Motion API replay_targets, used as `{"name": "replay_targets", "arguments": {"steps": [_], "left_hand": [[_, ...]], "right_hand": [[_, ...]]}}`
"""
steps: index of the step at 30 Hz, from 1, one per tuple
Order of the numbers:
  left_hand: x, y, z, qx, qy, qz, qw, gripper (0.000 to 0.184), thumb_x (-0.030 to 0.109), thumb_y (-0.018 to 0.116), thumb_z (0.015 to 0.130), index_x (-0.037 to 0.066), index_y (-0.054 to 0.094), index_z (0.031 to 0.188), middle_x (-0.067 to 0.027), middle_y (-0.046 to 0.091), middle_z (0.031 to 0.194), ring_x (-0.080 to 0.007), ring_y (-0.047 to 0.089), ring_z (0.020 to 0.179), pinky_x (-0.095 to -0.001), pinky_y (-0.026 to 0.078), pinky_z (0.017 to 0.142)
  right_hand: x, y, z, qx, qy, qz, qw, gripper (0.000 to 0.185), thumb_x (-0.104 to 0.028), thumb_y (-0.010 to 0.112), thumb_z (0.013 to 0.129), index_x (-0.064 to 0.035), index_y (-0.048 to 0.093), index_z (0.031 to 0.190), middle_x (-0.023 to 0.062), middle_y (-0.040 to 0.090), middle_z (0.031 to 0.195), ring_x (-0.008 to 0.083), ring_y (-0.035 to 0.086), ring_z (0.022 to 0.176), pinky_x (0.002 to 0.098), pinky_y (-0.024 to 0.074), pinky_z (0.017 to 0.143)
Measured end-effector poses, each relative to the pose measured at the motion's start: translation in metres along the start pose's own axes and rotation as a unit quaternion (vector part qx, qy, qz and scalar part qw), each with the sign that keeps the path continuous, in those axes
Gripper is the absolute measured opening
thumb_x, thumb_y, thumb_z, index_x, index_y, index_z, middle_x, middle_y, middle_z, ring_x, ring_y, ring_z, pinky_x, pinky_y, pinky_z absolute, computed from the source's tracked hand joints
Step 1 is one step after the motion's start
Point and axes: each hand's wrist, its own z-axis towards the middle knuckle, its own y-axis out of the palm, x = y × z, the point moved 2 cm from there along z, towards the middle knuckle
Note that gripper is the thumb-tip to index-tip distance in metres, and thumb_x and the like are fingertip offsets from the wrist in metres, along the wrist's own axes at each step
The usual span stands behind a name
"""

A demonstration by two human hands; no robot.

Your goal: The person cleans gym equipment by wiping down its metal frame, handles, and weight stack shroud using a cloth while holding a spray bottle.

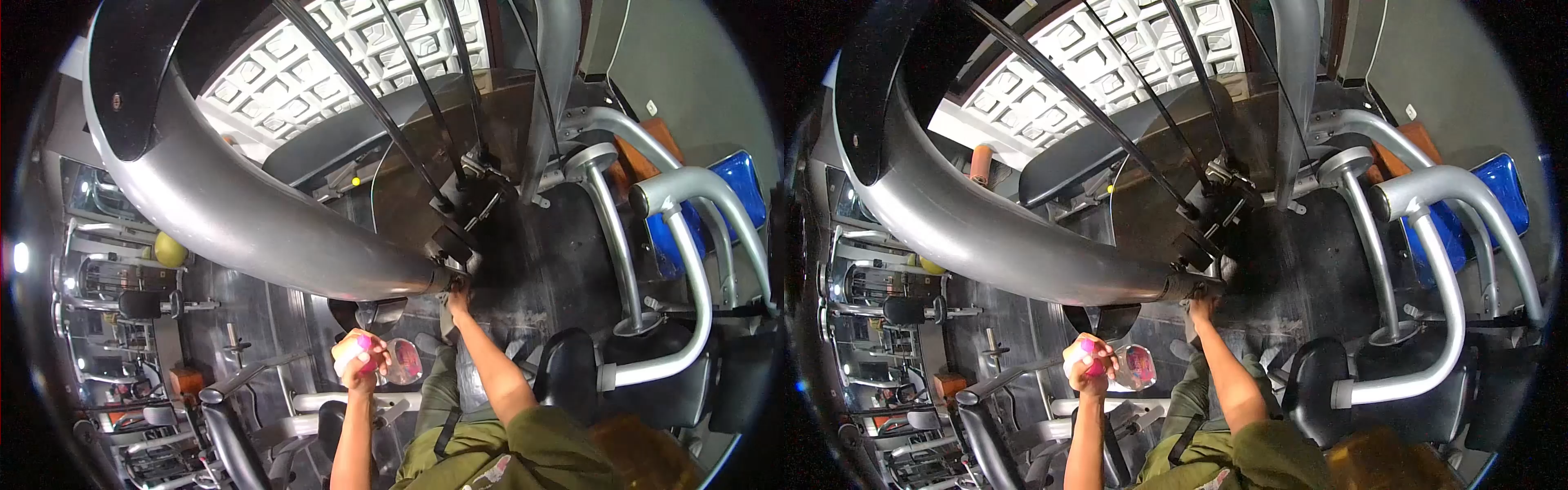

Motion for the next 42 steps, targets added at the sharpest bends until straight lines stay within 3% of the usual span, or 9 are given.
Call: {"name": "replay_targets", "arguments": {"steps": [6,10,17,18,21,27,33,35,42], "left_hand": [[0.004,0.006,0.001,0.008,0.02,-0.001,1.0,0.037,0.025,0.058,0.073,-0.011,0.055,0.082,-0.0213,0.057,0.074,-0.022,0.051,0.037,-0.0337,0.051,0.041],[0.005,0.006,0.002,-0.005,0.019,0.001,1.0,0.037,0.024,0.058,0.074,-0.012,0.056,0.08,-0.0213,0.056,0.075,-0.0224,0.051,0.037,-0.0343,0.052,0.041],[0.002,0.001,0.002,-0.024,0.022,-0.026,0.999,0.035,0.021,0.059,0.075,-0.013,0.056,0.081,-0.0223,0.056,0.076,-0.0224,0.05,0.036,-0.035,0.053,0.043],[0.002,-0.001,0.002,-0.028,0.024,-0.03,0.999,0.035,0.021,0.059,0.075,-0.013,0.057,0.081,-0.0222,0.056,0.077,-0.0223,0.05,0.036,-0.0351,0.053,0.043],[0.0,-0.002,0.003,-0.036,0.031,-0.037,0.998,0.035,0.022,0.06,0.075,-0.013,0.057,0.081,-0.0221,0.057,0.078,-0.0222,0.05,0.036,-0.0352,0.053,0.043],[0.002,0.001,0.002,-0.014,0.019,-0.029,0.999,0.035,0.023,0.059,0.074,-0.012,0.058,0.077,-0.022,0.057,0.077,-0.0222,0.05,0.036,-0.0348,0.053,0.042],[0.007,0.005,0.003,-0.01,0.007,-0.016,1.0,0.035,0.022,0.058,0.073,-0.013,0.057,0.077,-0.0223,0.056,0.076,-0.0228,0.049,0.035,-0.0348,0.052,0.041],[0.006,0.003,0.002,-0.006,0.008,-0.015,1.0,0.035,0.023,0.058,0.073,-0.012,0.057,0.077,-0.0225,0.056,0.075,-0.0229,0.049,0.035,-0.0345,0.051,0.041],[0.001,0.002,0.0,0.005,-0.006,-0.014,1.0,0.035,0.022,0.058,0.074,-0.012,0.057,0.079,-0.0237,0.058,0.076,-0.0234,0.051,0.037,-0.0333,0.051,0.041]], "right_hand": [[-0.092,-0.04,-0.089,0.057,-0.182,0.137,0.972,0.042,-0.021,0.058,0.096,0.005,0.051,0.128,0.0282,0.055,0.126,0.0433,0.051,0.121,0.0439,0.0384,0.104],[-0.068,-0.017,-0.073,0.106,-0.129,0.14,0.976,0.038,-0.019,0.055,0.098,0.0052,0.05,0.127,0.0269,0.055,0.129,0.0381,0.054,0.12,0.0418,0.0411,0.101],[0.087,0.017,0.042,-0.053,0.111,0.182,0.976,0.039,-0.022,0.055,0.098,-0.0045,0.052,0.134,0.0102,0.059,0.128,0.0202,0.054,0.115,0.0342,0.0413,0.099],[0.014,-0.009,0.011,-0.049,0.14,0.163,0.976,0.036,-0.029,0.054,0.097,-0.0033,0.06,0.122,0.012,0.068,0.112,0.027,0.062,0.103,0.0375,0.0454,0.09],[-0.035,-0.037,-0.004,-0.094,0.029,0.205,0.974,0.039,-0.03,0.058,0.095,-0.003,0.06,0.123,0.0125,0.067,0.114,0.0264,0.061,0.107,0.0371,0.0436,0.093],[-0.029,-0.036,0.004,-0.101,-0.068,0.169,0.978,0.039,-0.03,0.059,0.096,-0.0031,0.059,0.124,0.0159,0.065,0.119,0.0281,0.06,0.11,0.0377,0.0442,0.095],[0.012,-0.011,0.004,-0.077,0.069,0.087,0.991,0.045,-0.025,0.054,0.1,-0.0033,0.046,0.138,0.0191,0.06,0.13,0.0297,0.058,0.12,0.0384,0.0427,0.101],[0.003,-0.008,-0.013,-0.095,0.113,0.17,0.974,0.061,-0.017,0.058,0.097,-0.0084,0.03,0.15,0.0121,0.045,0.148,0.0225,0.044,0.133,0.0347,0.0343,0.109],[-0.099,-0.072,-0.099,-0.229,0.1,0.379,0.891,0.034,-0.017,0.06,0.095,-0.0096,0.053,0.128,0.0043,0.059,0.124,0.0165,0.053,0.117,0.0324,0.0406,0.102]]}}
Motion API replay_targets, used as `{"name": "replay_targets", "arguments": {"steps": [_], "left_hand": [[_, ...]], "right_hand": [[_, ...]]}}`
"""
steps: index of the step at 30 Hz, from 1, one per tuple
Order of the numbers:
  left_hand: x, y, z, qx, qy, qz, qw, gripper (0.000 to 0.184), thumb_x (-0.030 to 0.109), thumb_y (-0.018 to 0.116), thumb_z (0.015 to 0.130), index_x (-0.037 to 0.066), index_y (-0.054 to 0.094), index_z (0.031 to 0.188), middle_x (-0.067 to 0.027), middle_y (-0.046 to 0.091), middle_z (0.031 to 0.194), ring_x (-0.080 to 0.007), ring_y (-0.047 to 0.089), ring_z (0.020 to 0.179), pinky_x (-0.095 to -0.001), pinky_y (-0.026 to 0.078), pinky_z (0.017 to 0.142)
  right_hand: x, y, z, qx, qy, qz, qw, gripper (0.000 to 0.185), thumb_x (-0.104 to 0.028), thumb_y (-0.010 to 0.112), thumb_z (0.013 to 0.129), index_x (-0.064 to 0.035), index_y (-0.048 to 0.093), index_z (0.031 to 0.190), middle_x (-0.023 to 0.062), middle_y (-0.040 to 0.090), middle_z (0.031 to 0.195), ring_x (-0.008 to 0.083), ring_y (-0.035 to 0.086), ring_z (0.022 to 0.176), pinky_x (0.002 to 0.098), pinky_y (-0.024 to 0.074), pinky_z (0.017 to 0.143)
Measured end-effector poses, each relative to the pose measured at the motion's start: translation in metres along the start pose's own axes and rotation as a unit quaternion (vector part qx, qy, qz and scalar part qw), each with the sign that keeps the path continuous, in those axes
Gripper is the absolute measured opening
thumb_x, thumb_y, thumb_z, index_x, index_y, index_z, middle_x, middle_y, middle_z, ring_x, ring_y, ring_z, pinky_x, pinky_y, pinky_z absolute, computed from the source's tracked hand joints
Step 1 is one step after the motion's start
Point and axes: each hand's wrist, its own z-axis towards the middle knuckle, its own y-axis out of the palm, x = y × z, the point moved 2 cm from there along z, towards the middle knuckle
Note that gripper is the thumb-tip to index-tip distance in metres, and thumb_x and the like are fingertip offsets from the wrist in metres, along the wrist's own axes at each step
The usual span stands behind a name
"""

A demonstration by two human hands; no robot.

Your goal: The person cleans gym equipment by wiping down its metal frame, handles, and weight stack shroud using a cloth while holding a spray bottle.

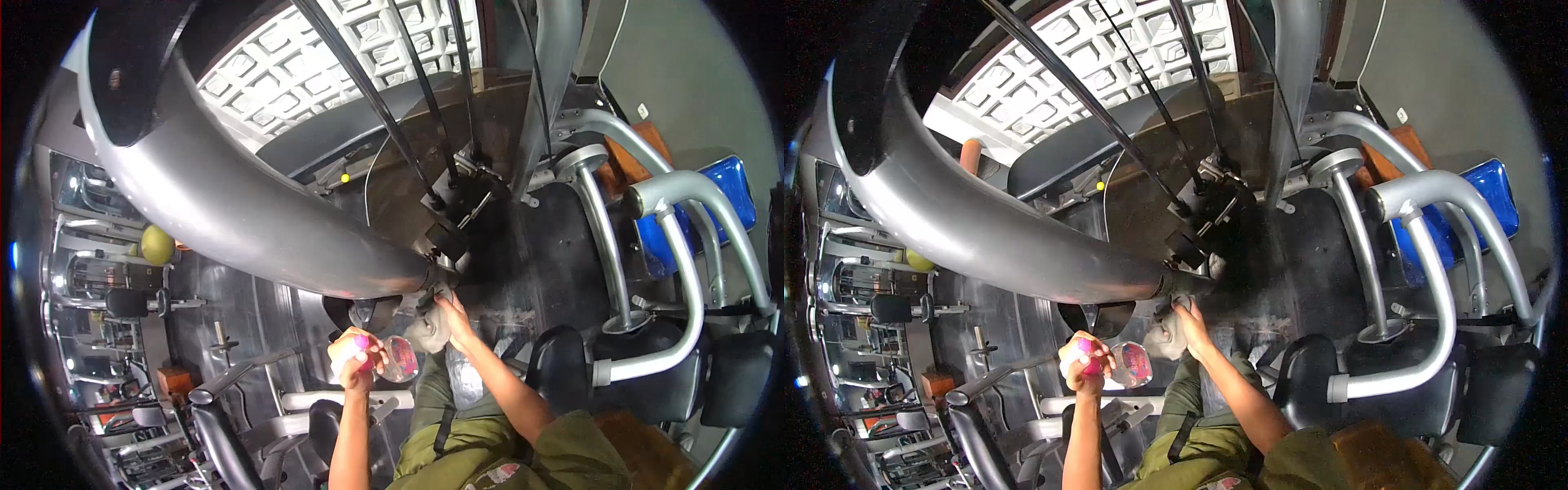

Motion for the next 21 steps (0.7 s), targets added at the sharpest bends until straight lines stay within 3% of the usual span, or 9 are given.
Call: {"name": "replay_targets", "arguments": {"steps": [2,6,8,11,13,16,17,21], "left_hand": [[0.0,0.001,0.001,-0.007,0.012,0.002,1.0,0.036,0.022,0.058,0.074,-0.013,0.056,0.08,-0.024,0.059,0.076,-0.024,0.053,0.039,-0.0324,0.051,0.04],[0.004,0.008,0.0,0.002,0.022,0.005,1.0,0.035,0.023,0.058,0.074,-0.012,0.057,0.082,-0.0226,0.06,0.077,-0.0252,0.057,0.045,-0.0308,0.049,0.039],[0.003,0.009,-0.001,0.006,0.018,0.002,1.0,0.033,0.022,0.059,0.075,-0.01,0.06,0.083,-0.0208,0.062,0.08,-0.025,0.058,0.047,-0.0306,0.049,0.04],[0.001,0.017,-0.003,0.029,0.078,0.075,0.994,0.03,0.019,0.06,0.076,-0.011,0.061,0.082,-0.0175,0.062,0.075,-0.0236,0.059,0.046,-0.0288,0.049,0.044],[0.012,0.037,-0.008,0.009,0.185,0.233,0.955,0.015,0.01,0.067,0.079,-0.004,0.068,0.083,-0.009,0.061,0.069,-0.0203,0.059,0.057,-0.0294,0.044,0.054],[0.0,0.067,-0.018,0.008,0.177,0.327,0.928,0.009,0.002,0.069,0.078,-0.002,0.068,0.086,-0.0104,0.057,0.068,-0.0193,0.058,0.06,-0.0315,0.045,0.058],[-0.017,0.073,-0.02,0.025,0.109,0.301,0.947,0.008,0.005,0.069,0.08,-0.002,0.067,0.084,-0.0107,0.057,0.069,-0.0201,0.056,0.06,-0.0308,0.044,0.058],[-0.054,0.096,-0.008,0.061,0.079,0.328,0.939,0.014,0.01,0.067,0.083,-0.001,0.061,0.079,-0.0135,0.057,0.069,-0.0238,0.055,0.06,-0.035,0.043,0.059]], "right_hand": [[-0.032,0.015,-0.017,0.003,-0.06,-0.029,0.998,0.03,-0.016,0.06,0.095,-0.0097,0.055,0.125,0.003,0.061,0.117,0.0153,0.056,0.111,0.0314,0.044,0.097],[-0.062,-0.001,-0.02,-0.01,-0.043,-0.084,0.995,0.042,-0.017,0.062,0.095,-0.0067,0.051,0.133,0.0061,0.059,0.125,0.0161,0.056,0.115,0.0306,0.0435,0.099],[-0.082,0.001,-0.03,0.029,-0.091,-0.1,0.99,0.036,-0.017,0.063,0.095,-0.0054,0.054,0.128,0.0048,0.062,0.117,0.0142,0.057,0.107,0.0287,0.0454,0.093],[-0.106,0.002,-0.04,0.046,-0.139,-0.125,0.981,0.03,-0.016,0.063,0.095,-0.0047,0.055,0.122,0.0038,0.062,0.11,0.0128,0.057,0.101,0.028,0.0455,0.09],[-0.121,-0.004,-0.044,0.024,-0.155,-0.159,0.975,0.029,-0.015,0.062,0.095,-0.0047,0.055,0.121,0.0034,0.062,0.109,0.0126,0.057,0.101,0.0279,0.0452,0.091],[-0.143,-0.004,-0.059,0.034,-0.183,-0.191,0.964,0.028,-0.015,0.061,0.095,-0.0067,0.055,0.122,0.0026,0.061,0.108,0.0124,0.057,0.101,0.0281,0.0444,0.092],[-0.151,-0.003,-0.062,0.038,-0.188,-0.191,0.963,0.028,-0.015,0.061,0.096,-0.0072,0.055,0.122,0.0024,0.061,0.108,0.0125,0.057,0.1,0.0281,0.0444,0.092],[-0.181,-0.002,-0.074,0.016,-0.198,-0.21,0.957,0.03,-0.02,0.055,0.097,-0.0086,0.054,0.124,0.0035,0.059,0.113,0.0131,0.055,0.105,0.0292,0.0437,0.094]]}}
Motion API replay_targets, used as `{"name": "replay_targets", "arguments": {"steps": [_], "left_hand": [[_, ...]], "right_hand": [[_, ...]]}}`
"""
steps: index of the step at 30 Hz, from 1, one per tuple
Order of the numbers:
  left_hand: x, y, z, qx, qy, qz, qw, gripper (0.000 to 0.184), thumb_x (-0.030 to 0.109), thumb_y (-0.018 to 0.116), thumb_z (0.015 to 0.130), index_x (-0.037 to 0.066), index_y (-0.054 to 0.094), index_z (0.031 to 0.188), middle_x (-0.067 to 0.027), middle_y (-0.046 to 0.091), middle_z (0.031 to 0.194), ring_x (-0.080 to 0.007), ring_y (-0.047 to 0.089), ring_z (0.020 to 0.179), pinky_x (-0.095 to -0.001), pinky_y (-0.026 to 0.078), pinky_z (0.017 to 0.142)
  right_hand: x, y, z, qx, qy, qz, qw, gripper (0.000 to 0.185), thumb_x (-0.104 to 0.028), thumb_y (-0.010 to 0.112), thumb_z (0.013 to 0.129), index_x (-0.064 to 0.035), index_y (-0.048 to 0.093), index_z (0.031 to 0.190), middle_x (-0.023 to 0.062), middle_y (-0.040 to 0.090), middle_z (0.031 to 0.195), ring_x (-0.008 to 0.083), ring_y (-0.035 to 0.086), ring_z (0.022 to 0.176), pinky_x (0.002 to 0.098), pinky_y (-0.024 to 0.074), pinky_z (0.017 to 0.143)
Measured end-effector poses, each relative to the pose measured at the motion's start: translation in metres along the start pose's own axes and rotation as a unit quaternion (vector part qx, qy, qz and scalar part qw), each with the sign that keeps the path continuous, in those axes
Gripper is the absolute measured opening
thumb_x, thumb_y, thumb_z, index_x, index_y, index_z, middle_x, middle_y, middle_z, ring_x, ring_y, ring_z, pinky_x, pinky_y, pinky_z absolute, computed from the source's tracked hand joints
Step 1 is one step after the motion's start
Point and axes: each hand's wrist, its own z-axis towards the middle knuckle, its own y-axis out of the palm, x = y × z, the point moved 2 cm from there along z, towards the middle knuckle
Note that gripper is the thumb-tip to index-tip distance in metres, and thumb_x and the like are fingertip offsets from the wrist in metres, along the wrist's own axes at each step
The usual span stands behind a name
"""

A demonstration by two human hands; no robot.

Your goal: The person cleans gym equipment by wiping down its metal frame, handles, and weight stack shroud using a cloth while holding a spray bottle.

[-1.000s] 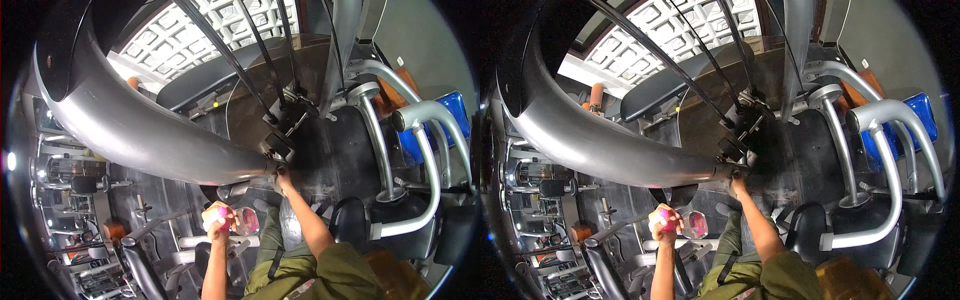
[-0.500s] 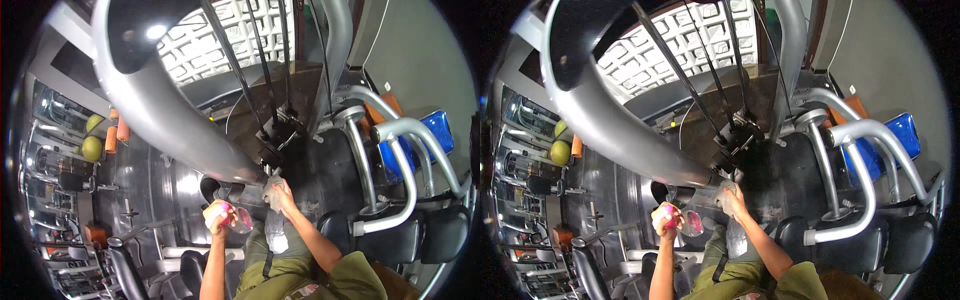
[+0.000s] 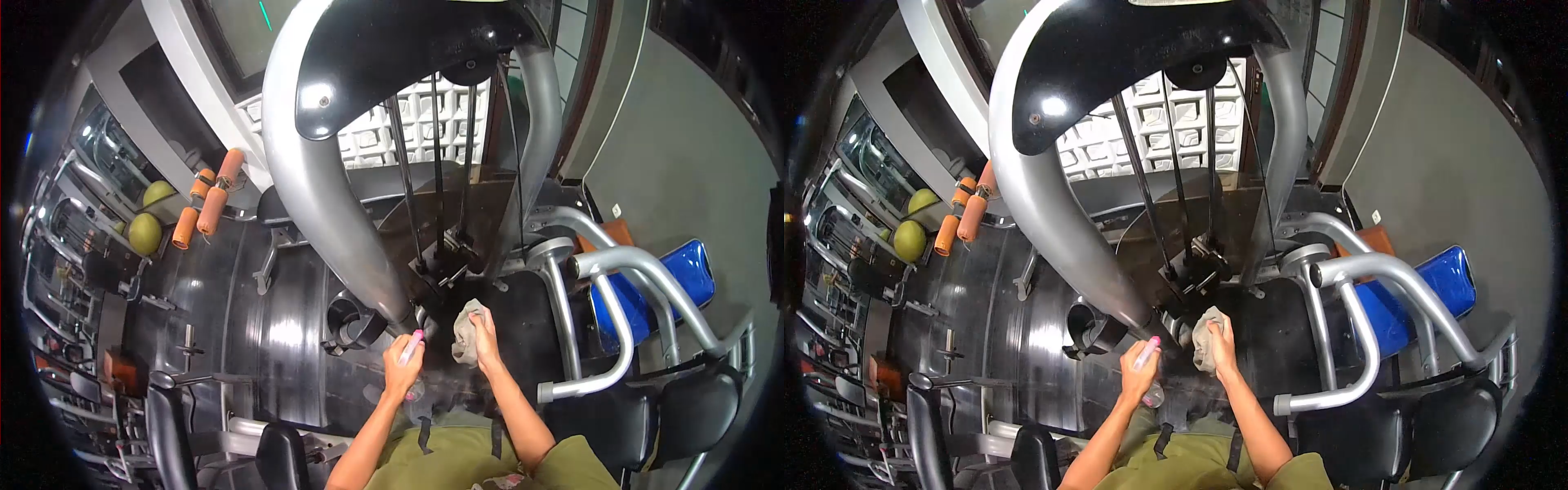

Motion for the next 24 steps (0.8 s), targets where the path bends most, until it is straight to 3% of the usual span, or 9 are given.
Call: {"name": "replay_targets", "arguments": {"steps": [1,3,7,10,14,20,24], "left_hand": [[-0.009,0.009,0.001,-0.007,-0.02,0.008,1.0,0.014,0.011,0.067,0.083,-0.001,0.061,0.079,-0.0139,0.057,0.069,-0.0244,0.056,0.06,-0.0358,0.043,0.059],[-0.015,0.025,0.006,-0.011,-0.054,0.027,0.998,0.02,0.019,0.069,0.083,0.0,0.062,0.079,-0.0158,0.06,0.071,-0.0283,0.06,0.064,-0.038,0.046,0.062],[-0.01,0.046,0.02,0.048,-0.032,0.103,0.993,0.032,0.032,0.073,0.077,0.001,0.064,0.078,-0.0179,0.063,0.072,-0.0336,0.065,0.068,-0.0426,0.049,0.065],[-0.025,0.054,0.033,0.059,-0.067,0.072,0.993,0.033,0.033,0.073,0.077,0.001,0.065,0.079,-0.0186,0.064,0.069,-0.0348,0.065,0.065,-0.0435,0.049,0.064],[-0.031,0.057,0.039,0.065,-0.061,0.097,0.991,0.034,0.035,0.072,0.077,0.001,0.066,0.079,-0.0184,0.065,0.068,-0.0342,0.066,0.063,-0.043,0.05,0.063],[-0.033,0.054,0.038,0.054,-0.073,0.072,0.993,0.031,0.032,0.071,0.078,0.002,0.065,0.081,-0.0188,0.064,0.067,-0.0338,0.066,0.064,-0.0421,0.05,0.062],[-0.04,0.046,0.033,0.031,-0.083,0.069,0.994,0.028,0.03,0.069,0.079,0.002,0.065,0.081,-0.0185,0.064,0.067,-0.0342,0.066,0.063,-0.0417,0.05,0.062]], "right_hand": [[-0.017,0.002,-0.007,-0.004,0.006,-0.007,1.0,0.034,-0.024,0.047,0.099,-0.0078,0.054,0.127,0.0045,0.059,0.118,0.0143,0.054,0.11,0.0299,0.0418,0.098],[-0.025,-0.003,-0.006,-0.01,0.007,0.021,1.0,0.038,-0.025,0.043,0.098,-0.007,0.053,0.13,0.0054,0.059,0.121,0.0156,0.053,0.114,0.0302,0.0395,0.102],[-0.033,-0.011,-0.009,0.001,0.011,0.048,0.999,0.044,-0.024,0.038,0.097,-0.0053,0.051,0.135,0.0069,0.057,0.127,0.0178,0.051,0.121,0.0302,0.0355,0.107],[-0.019,-0.019,-0.004,-0.015,-0.027,0.018,0.999,0.045,-0.027,0.04,0.099,-0.0049,0.052,0.136,0.0065,0.057,0.129,0.0176,0.051,0.122,0.0308,0.035,0.108],[-0.008,-0.022,-0.001,-0.027,0.002,0.024,0.999,0.042,-0.021,0.044,0.097,-0.0042,0.053,0.134,0.0066,0.057,0.13,0.017,0.051,0.121,0.0294,0.0351,0.107],[-0.011,-0.018,-0.006,0.009,0.015,-0.021,1.0,0.041,-0.02,0.051,0.098,-0.0049,0.052,0.135,0.0068,0.057,0.13,0.017,0.053,0.12,0.0297,0.0378,0.105],[0.009,-0.014,0.003,0.038,0.008,-0.086,0.996,0.048,-0.02,0.061,0.094,-0.0071,0.047,0.139,0.0112,0.057,0.129,0.0201,0.053,0.12,0.032,0.0405,0.104]]}}
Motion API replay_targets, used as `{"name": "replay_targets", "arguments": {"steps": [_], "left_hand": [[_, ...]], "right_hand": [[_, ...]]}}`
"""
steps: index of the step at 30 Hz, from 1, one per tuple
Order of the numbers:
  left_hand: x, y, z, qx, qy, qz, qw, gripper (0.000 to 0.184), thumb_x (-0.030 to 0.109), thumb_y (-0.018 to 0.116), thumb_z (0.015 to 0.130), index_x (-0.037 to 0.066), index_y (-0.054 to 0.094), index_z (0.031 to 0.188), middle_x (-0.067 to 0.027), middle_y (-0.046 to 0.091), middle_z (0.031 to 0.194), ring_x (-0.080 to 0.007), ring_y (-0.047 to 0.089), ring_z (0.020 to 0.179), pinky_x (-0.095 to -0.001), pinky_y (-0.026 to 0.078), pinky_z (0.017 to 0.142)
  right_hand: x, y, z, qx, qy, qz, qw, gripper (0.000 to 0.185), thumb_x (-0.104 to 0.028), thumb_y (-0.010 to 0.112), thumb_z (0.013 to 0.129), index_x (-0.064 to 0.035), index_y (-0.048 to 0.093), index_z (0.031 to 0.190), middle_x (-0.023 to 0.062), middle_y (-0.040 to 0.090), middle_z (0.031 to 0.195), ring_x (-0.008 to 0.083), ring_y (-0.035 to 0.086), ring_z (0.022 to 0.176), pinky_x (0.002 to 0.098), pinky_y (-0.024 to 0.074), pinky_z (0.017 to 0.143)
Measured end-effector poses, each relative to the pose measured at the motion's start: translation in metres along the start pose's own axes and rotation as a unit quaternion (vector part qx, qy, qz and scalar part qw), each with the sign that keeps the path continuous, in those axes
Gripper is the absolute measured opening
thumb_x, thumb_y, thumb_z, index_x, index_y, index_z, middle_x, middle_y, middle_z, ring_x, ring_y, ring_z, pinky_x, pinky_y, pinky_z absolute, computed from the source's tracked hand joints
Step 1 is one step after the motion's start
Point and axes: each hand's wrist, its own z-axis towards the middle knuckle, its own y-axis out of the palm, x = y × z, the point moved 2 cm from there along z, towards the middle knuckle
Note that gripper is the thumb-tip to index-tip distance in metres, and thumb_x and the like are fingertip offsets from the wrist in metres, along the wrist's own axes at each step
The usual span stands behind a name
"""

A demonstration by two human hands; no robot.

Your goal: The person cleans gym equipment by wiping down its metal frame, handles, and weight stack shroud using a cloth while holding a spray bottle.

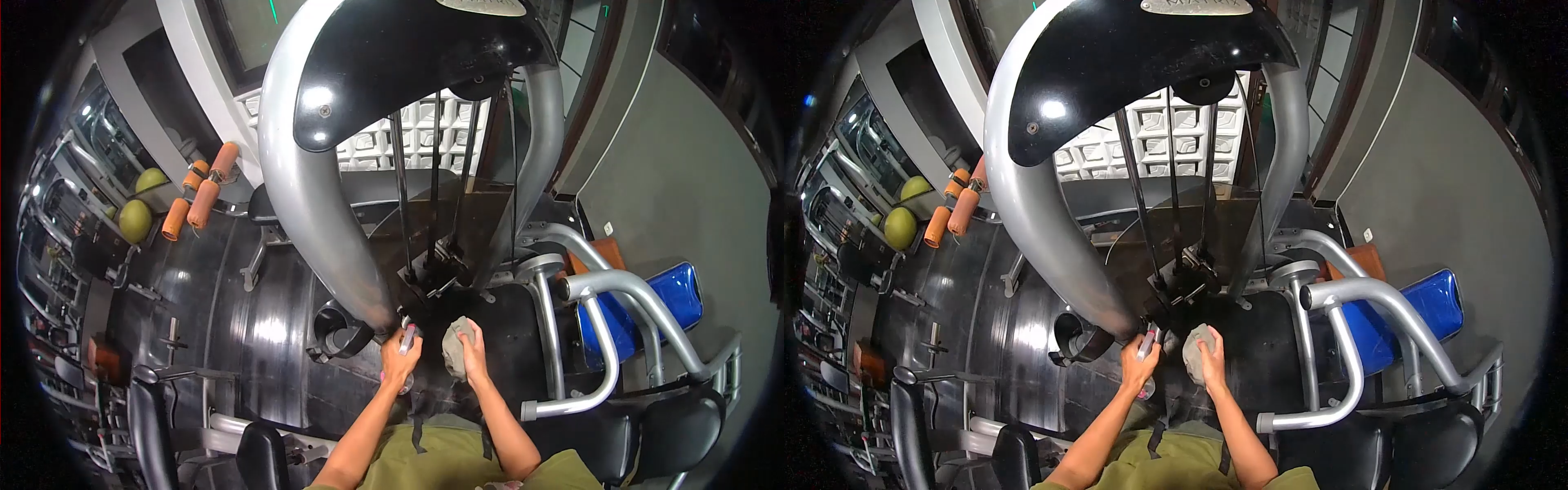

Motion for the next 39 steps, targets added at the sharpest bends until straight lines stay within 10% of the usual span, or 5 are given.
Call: {"name": "replay_targets", "arguments": {"steps": [20,34,39], "left_hand": [[-0.022,-0.003,0.006,-0.027,0.058,-0.037,0.997,0.022,0.023,0.072,0.08,0.003,0.062,0.083,-0.0175,0.066,0.075,-0.0357,0.067,0.07,-0.0435,0.051,0.064],[-0.002,-0.007,0.009,-0.042,0.033,0.0,0.999,0.018,0.022,0.069,0.081,0.005,0.067,0.088,-0.0159,0.065,0.074,-0.0305,0.066,0.065,-0.0393,0.051,0.06],[-0.001,-0.002,0.006,-0.028,-0.007,-0.005,1.0,0.019,0.023,0.068,0.084,0.005,0.069,0.09,-0.0112,0.062,0.066,-0.0185,0.06,0.06,-0.0346,0.048,0.058]], "right_hand": [[-0.005,0.038,0.061,0.098,-0.044,-0.153,0.982,0.054,-0.027,0.068,0.087,-0.0078,0.05,0.134,0.0184,0.059,0.131,0.0322,0.056,0.121,0.0393,0.0422,0.103],[0.018,0.09,0.108,-0.057,-0.294,-0.394,0.869,0.036,-0.021,0.067,0.084,-0.0121,0.058,0.117,0.0193,0.057,0.112,0.0411,0.059,0.103,0.0504,0.049,0.089],[0.007,0.109,0.15,-0.16,-0.197,-0.486,0.836,0.038,-0.031,0.067,0.083,-0.0166,0.059,0.117,0.0182,0.055,0.117,0.0415,0.059,0.107,0.0505,0.0508,0.087]]}}
